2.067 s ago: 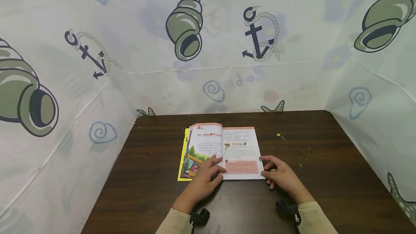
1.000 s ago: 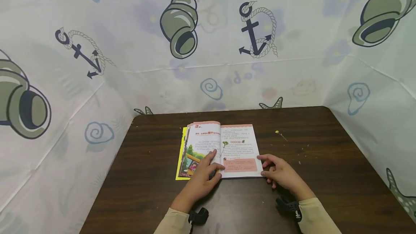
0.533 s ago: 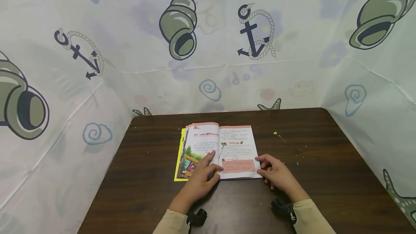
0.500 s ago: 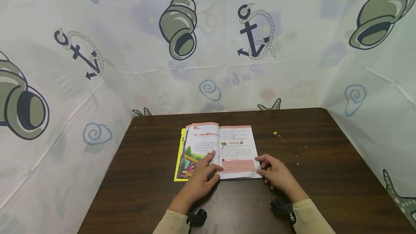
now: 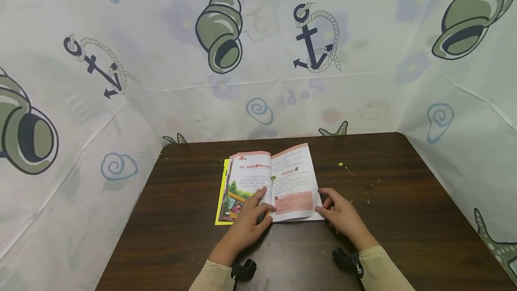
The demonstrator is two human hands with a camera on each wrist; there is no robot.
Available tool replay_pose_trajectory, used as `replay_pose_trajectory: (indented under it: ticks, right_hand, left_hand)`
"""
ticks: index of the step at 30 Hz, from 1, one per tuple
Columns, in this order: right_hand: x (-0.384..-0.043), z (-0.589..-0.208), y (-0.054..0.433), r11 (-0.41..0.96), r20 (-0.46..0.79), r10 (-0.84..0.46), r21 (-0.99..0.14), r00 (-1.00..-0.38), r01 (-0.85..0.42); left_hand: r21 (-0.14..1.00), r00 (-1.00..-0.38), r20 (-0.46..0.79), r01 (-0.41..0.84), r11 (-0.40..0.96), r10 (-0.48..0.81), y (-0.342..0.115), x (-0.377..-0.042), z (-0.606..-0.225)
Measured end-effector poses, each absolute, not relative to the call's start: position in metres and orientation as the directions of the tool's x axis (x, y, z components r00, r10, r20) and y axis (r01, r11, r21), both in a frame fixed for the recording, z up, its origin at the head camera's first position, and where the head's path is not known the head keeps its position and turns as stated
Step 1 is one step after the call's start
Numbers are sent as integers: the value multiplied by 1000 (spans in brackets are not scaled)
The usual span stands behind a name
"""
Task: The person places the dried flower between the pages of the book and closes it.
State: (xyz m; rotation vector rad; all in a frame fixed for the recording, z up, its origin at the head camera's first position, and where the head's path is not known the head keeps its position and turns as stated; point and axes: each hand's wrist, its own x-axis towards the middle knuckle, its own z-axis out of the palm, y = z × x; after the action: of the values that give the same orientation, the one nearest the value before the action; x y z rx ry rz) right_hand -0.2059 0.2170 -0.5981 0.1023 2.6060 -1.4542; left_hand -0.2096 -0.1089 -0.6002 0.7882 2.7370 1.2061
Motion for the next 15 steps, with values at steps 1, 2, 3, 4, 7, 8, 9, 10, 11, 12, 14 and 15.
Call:
replay_pose_trajectory:
  ticks: [1,2,3,4,7,8,9,10,11,12,14,15]
  right_hand:
    - [-206,-598,218,522,-172,-19,-842,-985,137]
    - [-206,-598,218,518,-175,-23,-844,-984,138]
    - [-207,-598,219,512,-180,-27,-847,-983,141]
    - [-207,-598,219,500,-185,-29,-854,-982,146]
    - [-208,-598,221,431,-206,-19,-885,-978,178]
    - [-208,-598,221,404,-212,-13,-895,-977,189]
    - [-208,-598,221,377,-219,-5,-904,-976,201]
    - [-209,-598,221,349,-224,2,-913,-975,211]
    - [-209,-597,220,328,-228,8,-919,-974,218]
    - [-208,-597,220,312,-231,17,-923,-973,224]
    - [-208,-596,218,294,-224,34,-929,-974,224]
    - [-208,-596,218,292,-216,45,-931,-975,219]
  left_hand:
    - [702,-869,155,432,566,470,-109,-210,-600]
    - [703,-870,152,429,567,470,-109,-210,-600]
    - [702,-870,151,429,568,470,-109,-210,-601]
    - [703,-870,148,427,570,470,-109,-210,-601]
    - [701,-872,147,425,572,467,-110,-211,-603]
    - [702,-872,147,424,572,466,-110,-211,-603]
    - [700,-871,152,428,572,467,-110,-211,-604]
    - [699,-871,155,430,571,466,-110,-211,-604]
    - [698,-870,159,433,570,466,-110,-211,-604]
    - [696,-869,162,436,571,467,-110,-211,-604]
    - [695,-868,163,438,570,468,-111,-211,-604]
    - [693,-868,164,439,571,469,-111,-211,-604]
